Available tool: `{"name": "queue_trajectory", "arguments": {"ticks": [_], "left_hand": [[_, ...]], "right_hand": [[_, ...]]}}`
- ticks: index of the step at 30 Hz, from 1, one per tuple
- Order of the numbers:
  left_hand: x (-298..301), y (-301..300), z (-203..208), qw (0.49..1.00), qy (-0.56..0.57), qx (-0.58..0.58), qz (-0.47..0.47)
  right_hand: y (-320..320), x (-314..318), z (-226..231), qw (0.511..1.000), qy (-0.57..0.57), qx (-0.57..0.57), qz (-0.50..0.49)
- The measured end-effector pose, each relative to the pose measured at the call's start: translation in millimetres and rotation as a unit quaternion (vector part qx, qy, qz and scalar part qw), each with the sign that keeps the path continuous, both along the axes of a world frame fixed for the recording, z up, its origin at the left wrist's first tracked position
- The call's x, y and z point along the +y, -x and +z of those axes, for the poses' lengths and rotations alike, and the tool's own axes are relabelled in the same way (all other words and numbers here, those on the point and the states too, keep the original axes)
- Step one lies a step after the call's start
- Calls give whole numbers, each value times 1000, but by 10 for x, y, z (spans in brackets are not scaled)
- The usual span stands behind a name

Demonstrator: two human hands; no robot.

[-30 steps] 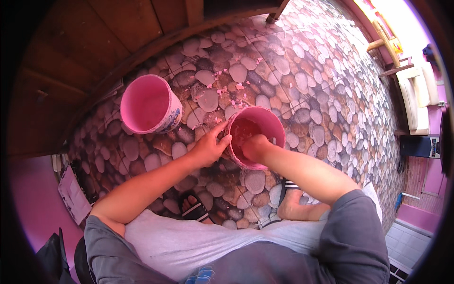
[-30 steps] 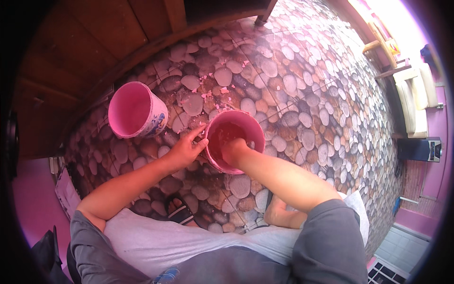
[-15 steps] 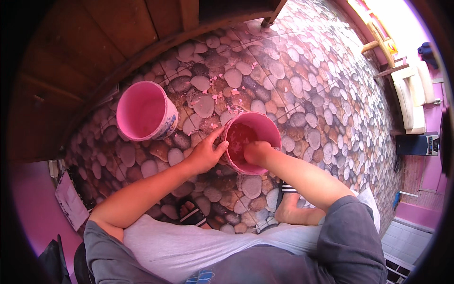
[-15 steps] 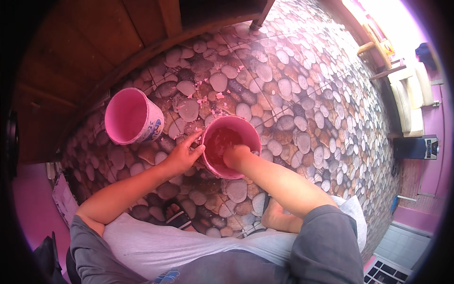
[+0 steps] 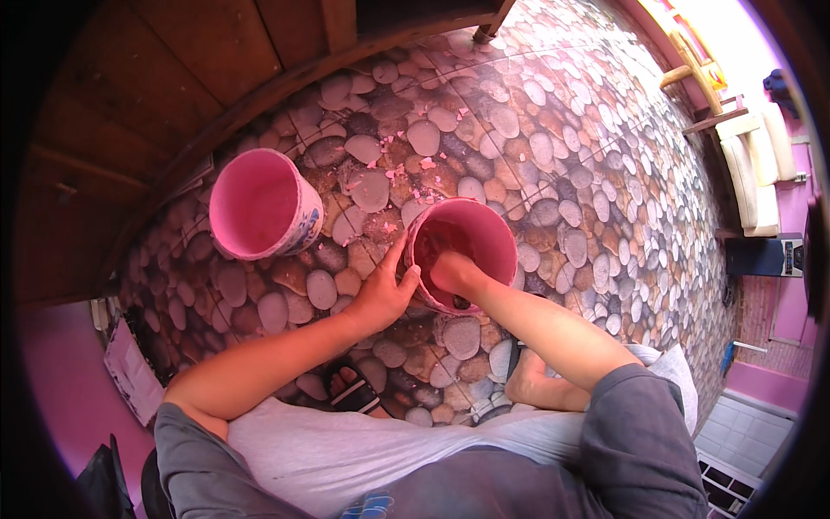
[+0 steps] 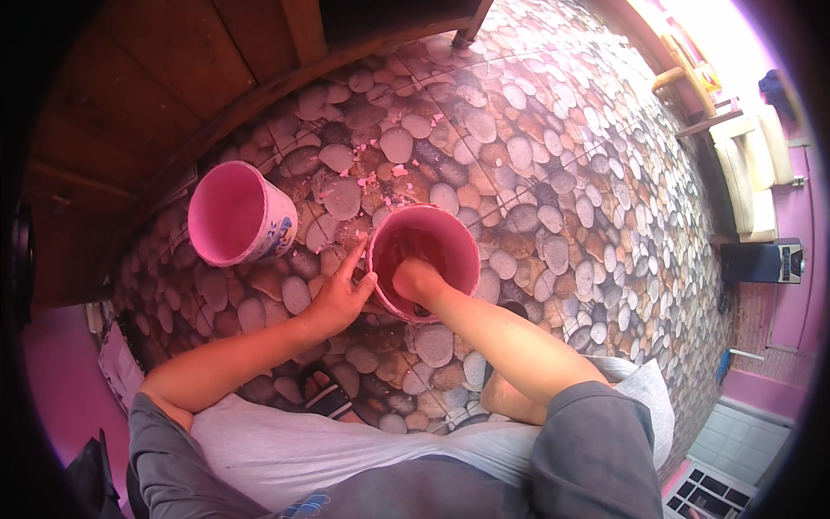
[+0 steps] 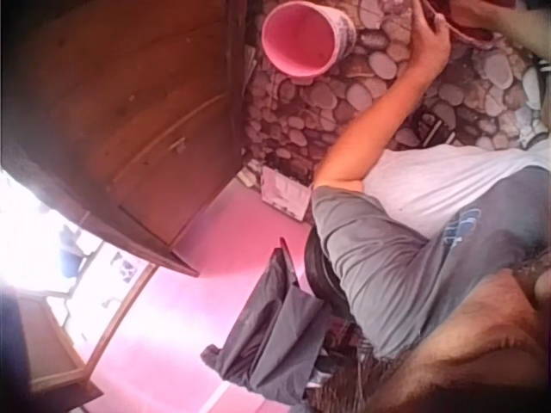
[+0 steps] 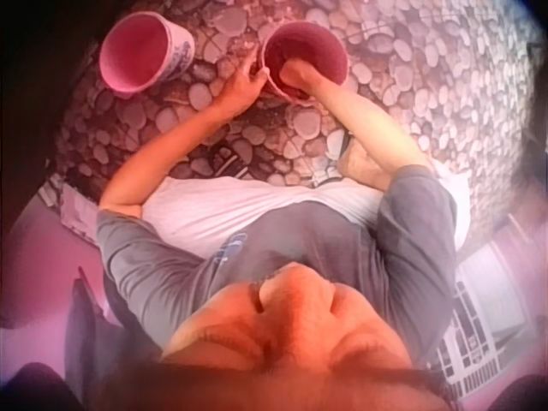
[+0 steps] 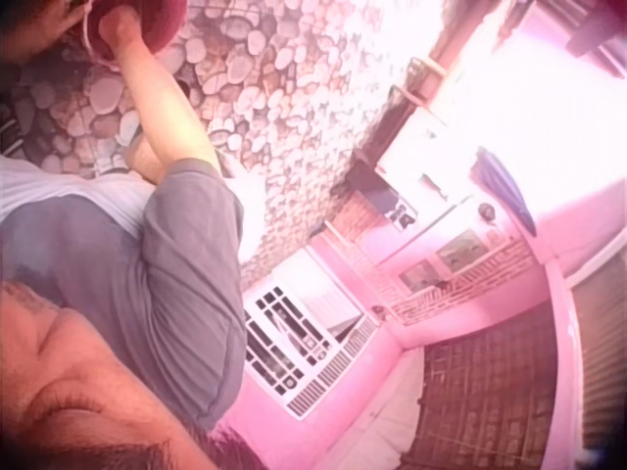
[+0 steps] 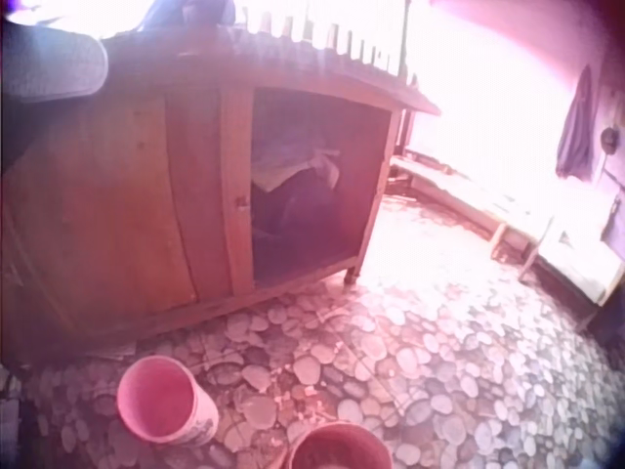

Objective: The person mixes red paint in a bucket by hand and using a scraper, occasionally adding more paint from a container.

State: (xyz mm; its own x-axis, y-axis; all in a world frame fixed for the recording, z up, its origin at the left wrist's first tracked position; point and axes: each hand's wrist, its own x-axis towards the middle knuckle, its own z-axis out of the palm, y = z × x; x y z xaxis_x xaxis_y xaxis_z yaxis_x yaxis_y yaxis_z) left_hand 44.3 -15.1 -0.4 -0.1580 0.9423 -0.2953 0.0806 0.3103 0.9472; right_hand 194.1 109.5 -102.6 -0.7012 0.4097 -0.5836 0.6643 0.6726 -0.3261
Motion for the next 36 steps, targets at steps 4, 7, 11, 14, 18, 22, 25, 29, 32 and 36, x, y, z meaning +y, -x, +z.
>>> {"name": "queue_trajectory", "arguments": {"ticks": [4,7,11,14,18,22,25,29,32,36], "left_hand": [[-43,17,-114,995,46,-88,6],[-18,0,-174,994,46,-104,0],[-38,25,-244,994,27,-102,-8],[-26,27,-222,995,24,-97,-11],[20,41,-191,995,17,-101,-13],[47,44,-184,996,17,-89,-22],[11,51,-250,997,5,-79,-13],[35,-2,-270,997,2,-74,-9],[37,-41,-281,995,2,-104,2],[29,-20,-293,996,-1,-87,1]], "right_hand": [[15,36,93,999,18,-10,-35],[-33,9,64,986,-30,61,-155],[56,9,233,990,-34,51,-124],[165,18,223,990,-65,-12,-124],[154,101,82,976,-25,30,-214],[70,122,49,993,-92,-72,25],[105,40,633,993,-83,-65,-59],[115,53,825,974,-160,-141,73],[0,32,660,988,-25,-19,-153],[19,143,594,995,-32,-81,56]]}}
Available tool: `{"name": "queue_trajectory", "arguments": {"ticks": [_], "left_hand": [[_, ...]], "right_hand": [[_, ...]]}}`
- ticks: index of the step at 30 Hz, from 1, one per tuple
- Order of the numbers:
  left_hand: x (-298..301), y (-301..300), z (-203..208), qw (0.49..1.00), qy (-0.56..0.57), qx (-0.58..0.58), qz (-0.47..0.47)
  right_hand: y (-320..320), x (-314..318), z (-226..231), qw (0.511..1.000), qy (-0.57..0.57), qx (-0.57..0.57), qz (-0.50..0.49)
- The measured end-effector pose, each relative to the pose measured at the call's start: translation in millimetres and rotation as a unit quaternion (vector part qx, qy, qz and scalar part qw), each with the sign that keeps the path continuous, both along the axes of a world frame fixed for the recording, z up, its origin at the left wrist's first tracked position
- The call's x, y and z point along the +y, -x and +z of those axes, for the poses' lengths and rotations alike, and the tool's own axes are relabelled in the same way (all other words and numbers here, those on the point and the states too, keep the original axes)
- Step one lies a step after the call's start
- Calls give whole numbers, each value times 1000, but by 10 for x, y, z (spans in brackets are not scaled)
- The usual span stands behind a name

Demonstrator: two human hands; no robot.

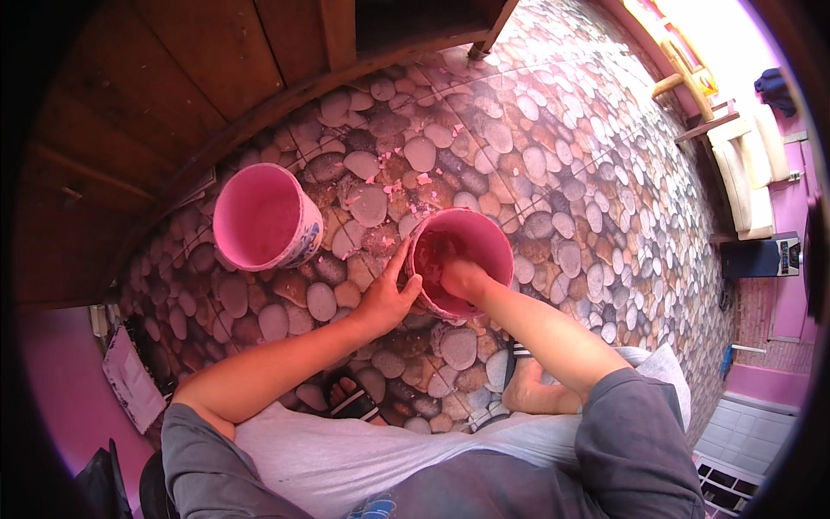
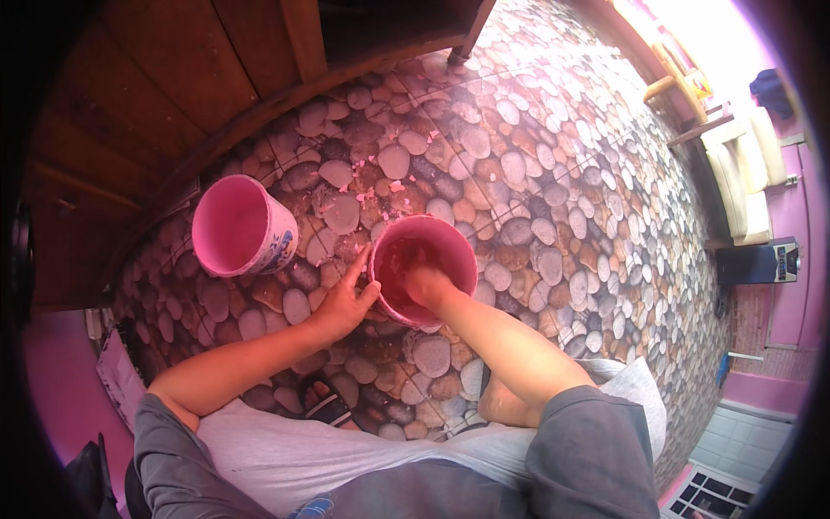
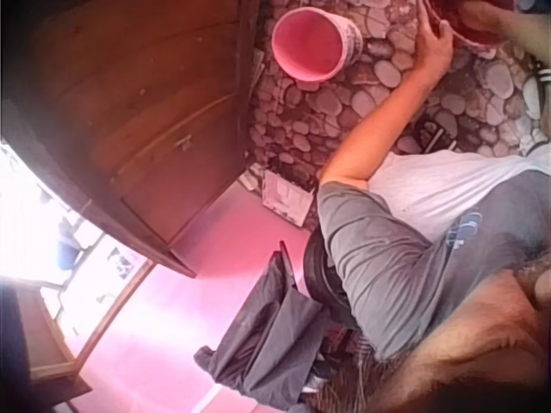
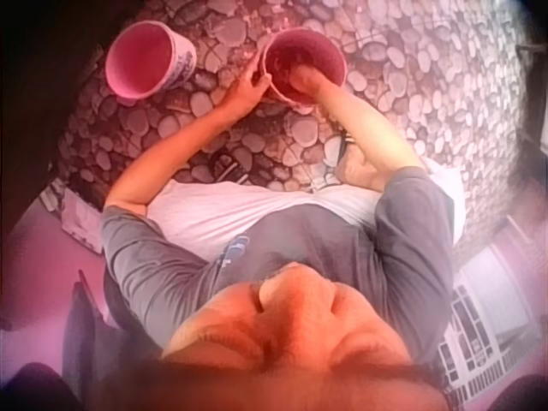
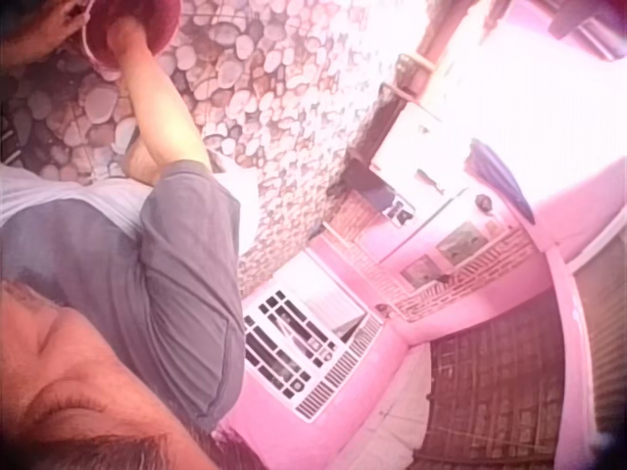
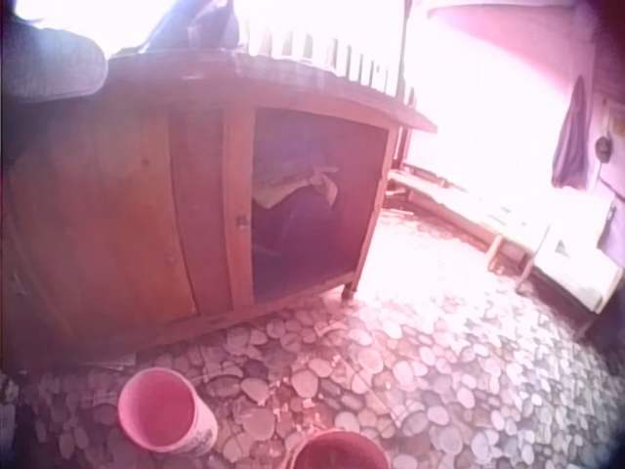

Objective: The person mixes red paint in a bucket by hand and using a scraper, occasionally adding more paint from a container.

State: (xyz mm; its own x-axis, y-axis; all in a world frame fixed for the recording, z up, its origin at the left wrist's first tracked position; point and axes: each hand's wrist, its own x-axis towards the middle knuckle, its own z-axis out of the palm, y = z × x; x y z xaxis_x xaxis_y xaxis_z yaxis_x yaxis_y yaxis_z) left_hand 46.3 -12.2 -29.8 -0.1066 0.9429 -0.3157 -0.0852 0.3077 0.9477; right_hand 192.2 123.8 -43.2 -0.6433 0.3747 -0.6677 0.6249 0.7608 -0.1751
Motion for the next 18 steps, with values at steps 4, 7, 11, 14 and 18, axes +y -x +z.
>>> {"name": "queue_trajectory", "arguments": {"ticks": [4,7,11,14,18], "left_hand": [[-14,10,26,1000,11,-16,-1],[11,-13,38,1000,9,-29,-6],[-24,36,14,1000,9,-28,-3],[-13,34,33,1000,7,-26,-8],[61,-12,81,1000,-18,-9,-22]], "right_hand": [[-19,-35,-420,972,-13,177,-156],[-59,-15,-793,957,-33,201,-208],[1,40,-859,972,-36,191,-135],[-37,17,-918,964,-99,224,-106],[-174,10,-1017,950,-117,207,-202]]}}
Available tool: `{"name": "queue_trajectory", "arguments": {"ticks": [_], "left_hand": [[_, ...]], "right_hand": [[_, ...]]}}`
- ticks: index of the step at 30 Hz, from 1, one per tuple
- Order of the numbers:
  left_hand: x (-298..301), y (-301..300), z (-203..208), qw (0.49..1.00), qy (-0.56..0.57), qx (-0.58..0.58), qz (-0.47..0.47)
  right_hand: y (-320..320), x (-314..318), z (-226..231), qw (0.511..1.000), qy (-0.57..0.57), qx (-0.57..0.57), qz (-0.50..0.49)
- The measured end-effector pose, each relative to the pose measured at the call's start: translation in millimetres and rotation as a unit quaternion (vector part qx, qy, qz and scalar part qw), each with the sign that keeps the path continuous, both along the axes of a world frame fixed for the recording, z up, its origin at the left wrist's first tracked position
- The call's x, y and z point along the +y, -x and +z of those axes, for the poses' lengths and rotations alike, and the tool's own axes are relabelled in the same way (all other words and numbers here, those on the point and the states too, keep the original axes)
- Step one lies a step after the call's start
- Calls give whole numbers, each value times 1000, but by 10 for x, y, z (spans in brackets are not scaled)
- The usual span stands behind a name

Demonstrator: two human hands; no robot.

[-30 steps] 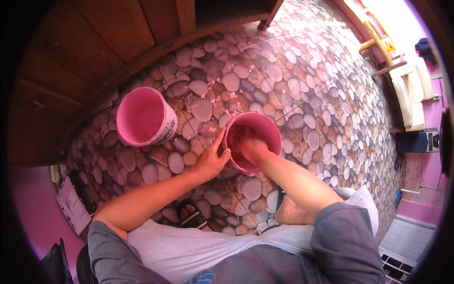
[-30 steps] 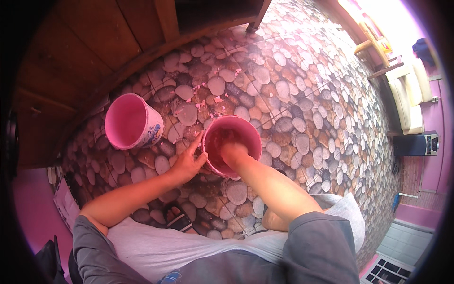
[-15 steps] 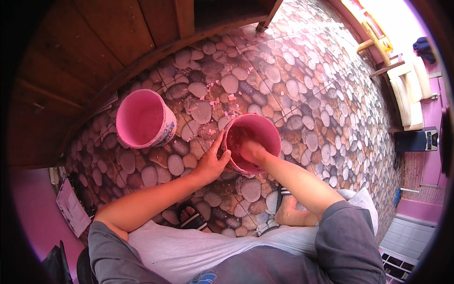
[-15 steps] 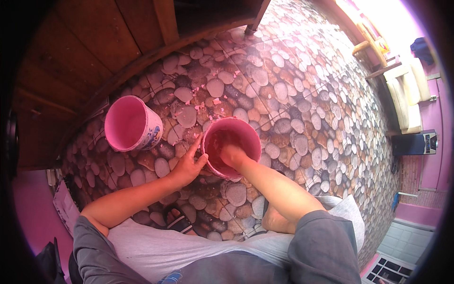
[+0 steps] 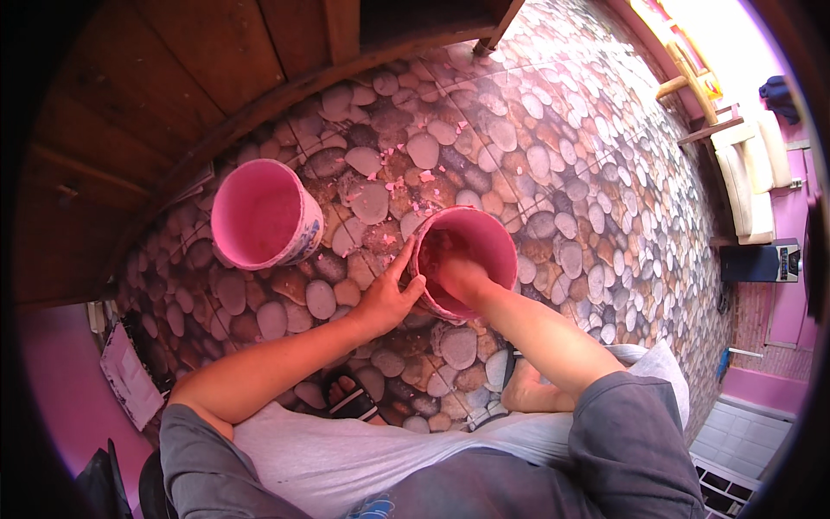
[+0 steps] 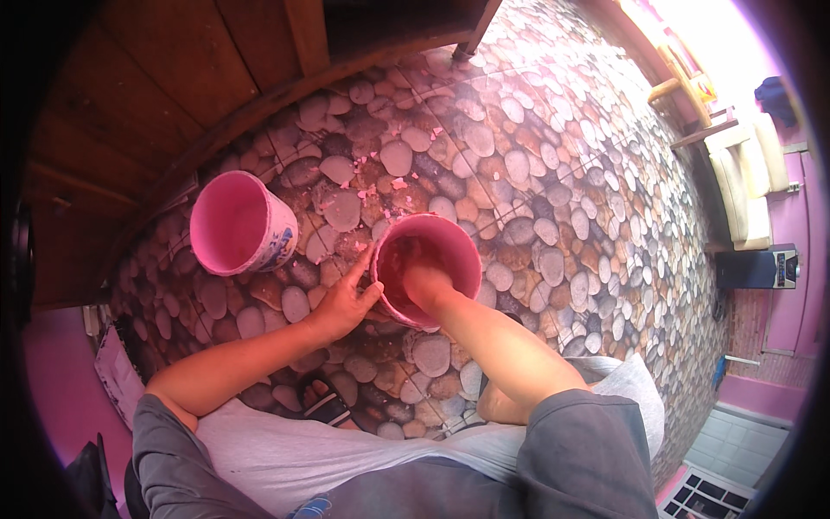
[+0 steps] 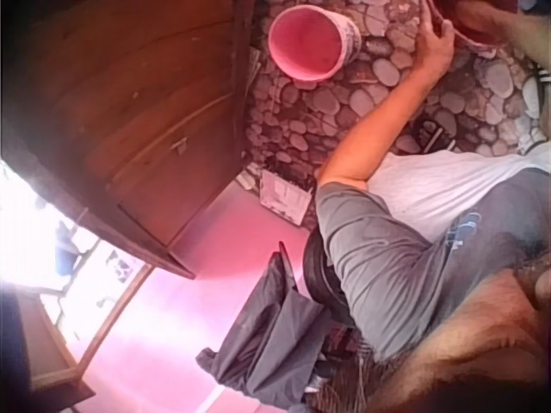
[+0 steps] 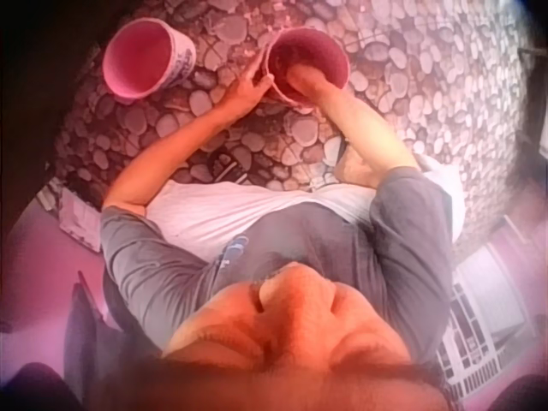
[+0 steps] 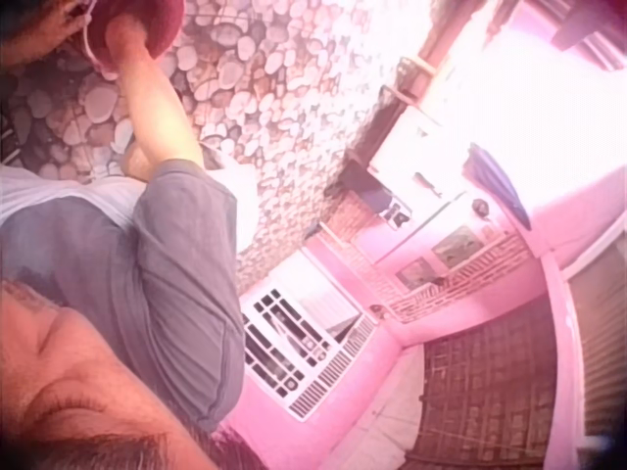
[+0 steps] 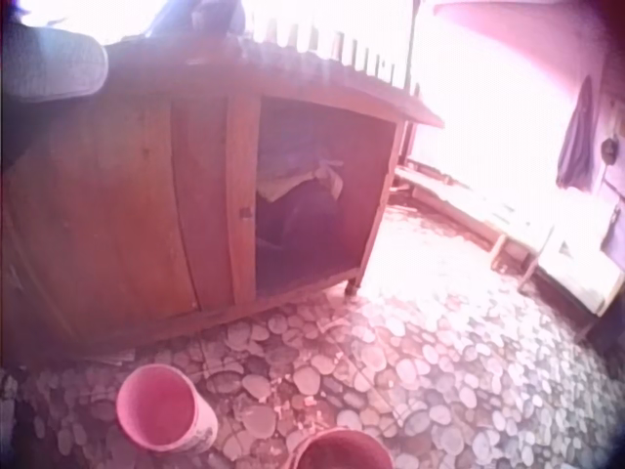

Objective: The person mixes red paint in a bucket by hand and using a scraper, occasionally adding more paint from a container.

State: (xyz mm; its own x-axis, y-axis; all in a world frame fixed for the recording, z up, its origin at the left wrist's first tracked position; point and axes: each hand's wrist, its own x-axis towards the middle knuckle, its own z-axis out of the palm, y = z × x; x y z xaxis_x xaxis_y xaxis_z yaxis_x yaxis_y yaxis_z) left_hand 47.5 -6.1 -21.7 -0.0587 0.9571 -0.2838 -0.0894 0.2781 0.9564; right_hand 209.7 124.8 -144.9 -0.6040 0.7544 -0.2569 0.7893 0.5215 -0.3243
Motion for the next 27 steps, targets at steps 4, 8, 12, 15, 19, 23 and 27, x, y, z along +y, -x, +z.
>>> {"name": "queue_trajectory", "arguments": {"ticks": [4,8,12,15,19,23,27], "left_hand": [[-49,50,-33,1000,11,-8,7],[-49,60,-141,1000,-5,-7,1],[-32,33,-43,999,-12,24,25],[-35,95,-44,1000,28,1,1],[-70,118,-137,1000,24,2,9],[-70,135,-101,999,27,7,-18],[-56,134,-47,997,-9,72,-23]], "right_hand": [[340,-79,1114,957,10,-238,164],[268,-128,1068,955,-92,-214,186],[144,190,946,924,149,-272,224],[184,439,939,911,88,-229,332],[275,446,1173,924,148,-272,225],[205,271,1165,946,51,-251,200],[347,372,1396,940,50,-255,223]]}}
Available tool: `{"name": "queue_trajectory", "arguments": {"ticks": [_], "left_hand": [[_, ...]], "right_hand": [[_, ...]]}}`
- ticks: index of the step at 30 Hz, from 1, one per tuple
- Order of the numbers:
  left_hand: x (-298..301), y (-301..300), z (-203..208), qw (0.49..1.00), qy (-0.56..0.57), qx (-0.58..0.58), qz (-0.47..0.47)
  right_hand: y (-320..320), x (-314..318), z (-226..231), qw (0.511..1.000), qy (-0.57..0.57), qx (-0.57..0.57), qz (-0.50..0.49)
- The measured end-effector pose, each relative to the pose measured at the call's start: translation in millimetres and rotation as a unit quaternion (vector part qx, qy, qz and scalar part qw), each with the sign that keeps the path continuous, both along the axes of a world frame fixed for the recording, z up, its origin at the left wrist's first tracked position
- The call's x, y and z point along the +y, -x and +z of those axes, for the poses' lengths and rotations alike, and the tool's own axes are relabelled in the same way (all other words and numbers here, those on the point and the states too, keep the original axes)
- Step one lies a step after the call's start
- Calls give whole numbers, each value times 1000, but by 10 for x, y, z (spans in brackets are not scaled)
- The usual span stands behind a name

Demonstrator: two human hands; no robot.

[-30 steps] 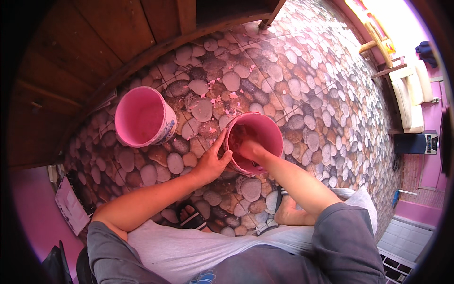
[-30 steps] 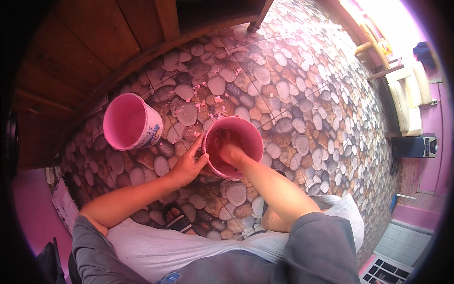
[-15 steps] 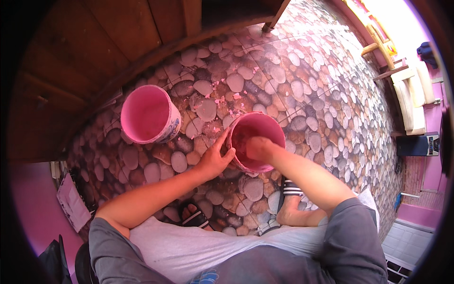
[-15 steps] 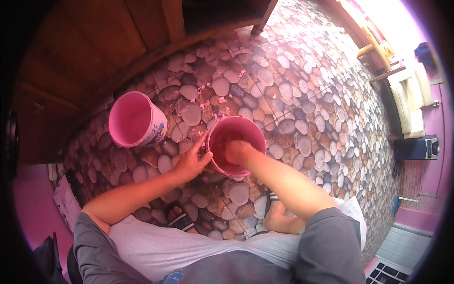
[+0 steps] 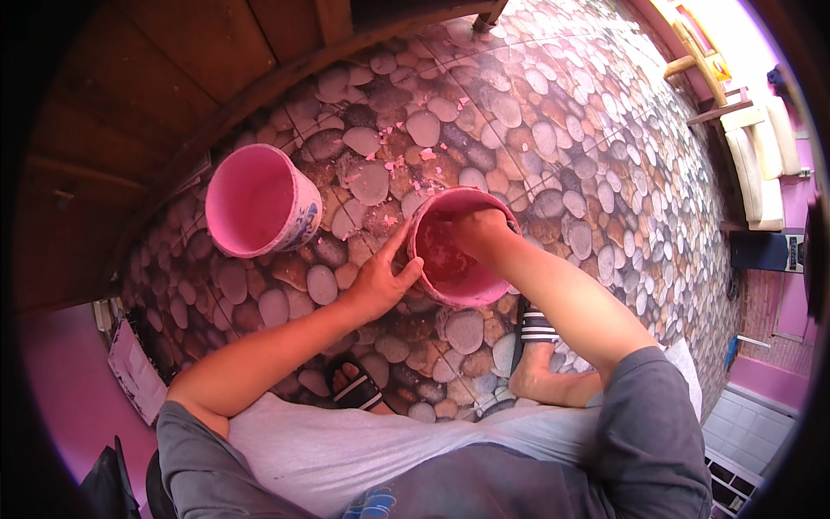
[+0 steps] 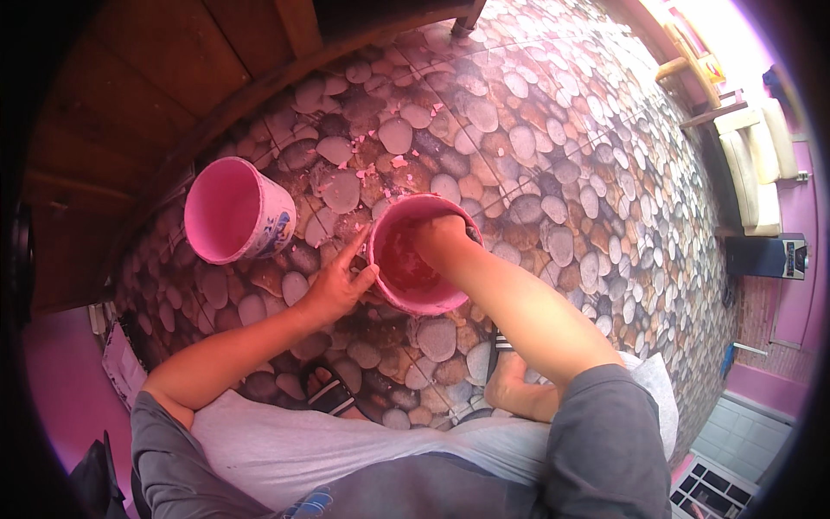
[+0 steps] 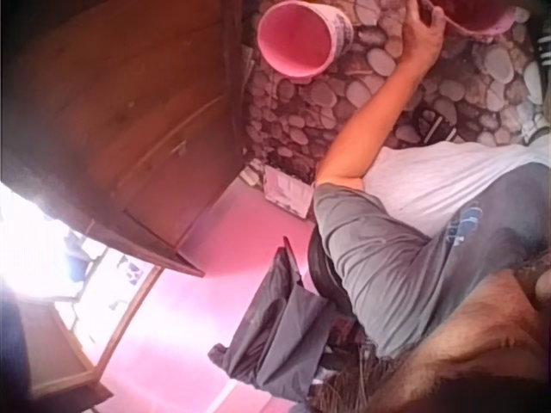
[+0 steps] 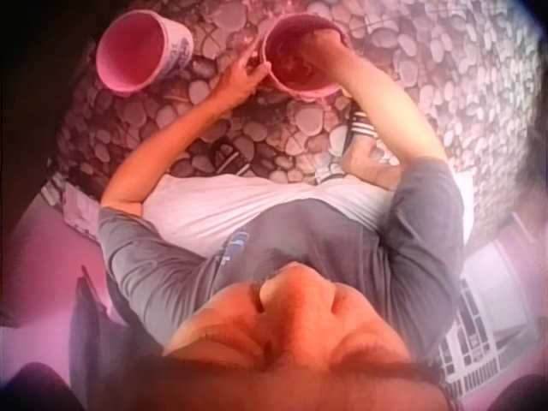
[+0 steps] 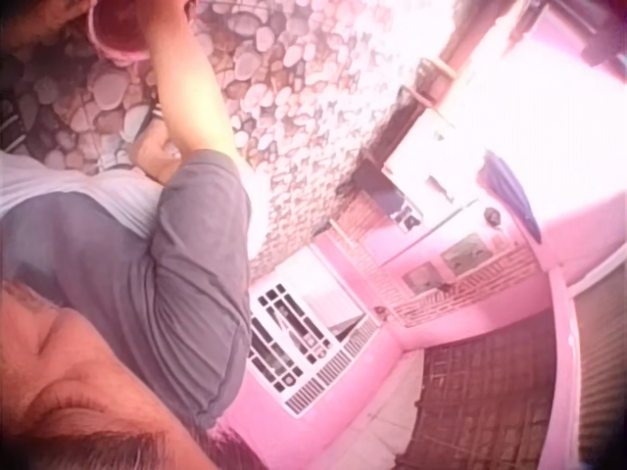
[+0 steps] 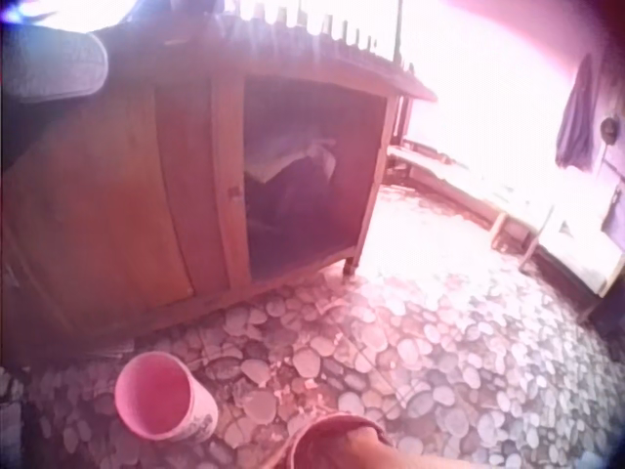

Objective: The person mixes red paint in a bucket by hand and using a scraper, occasionally adding more paint from a container.

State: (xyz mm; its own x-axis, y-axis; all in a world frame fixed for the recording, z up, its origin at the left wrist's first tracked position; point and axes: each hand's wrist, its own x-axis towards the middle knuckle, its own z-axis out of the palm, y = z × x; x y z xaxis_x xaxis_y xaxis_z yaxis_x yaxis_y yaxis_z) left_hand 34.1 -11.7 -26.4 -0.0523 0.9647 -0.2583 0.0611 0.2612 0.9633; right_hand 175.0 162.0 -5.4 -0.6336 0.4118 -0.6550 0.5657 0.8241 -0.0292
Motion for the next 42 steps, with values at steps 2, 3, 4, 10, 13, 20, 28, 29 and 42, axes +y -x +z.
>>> {"name": "queue_trajectory", "arguments": {"ticks": [2,3,4,10,13,20,28,29,42], "left_hand": [[7,5,55,1000,0,0,10],[3,11,64,1000,0,0,10],[-7,18,72,1000,6,5,12],[-11,-19,53,998,51,-31,22],[-1,6,-23,998,13,-51,25],[31,50,-59,1000,10,-23,-1],[33,74,9,1000,5,18,4],[47,73,9,1000,2,16,0],[43,84,41,994,44,-97,-3]], "right_hand": [[-19,-220,86,996,-34,-12,77],[-24,-313,108,985,-69,-24,154],[-2,-349,85,985,-69,-24,154],[19,-160,78,982,-36,-83,165],[-140,-493,-106,985,-64,-49,155],[-22,-345,-98,989,-77,-32,121],[-34,-250,-232,995,-78,42,56],[-114,-286,-341,994,-79,41,55],[-461,-364,-501,988,0,126,91]]}}
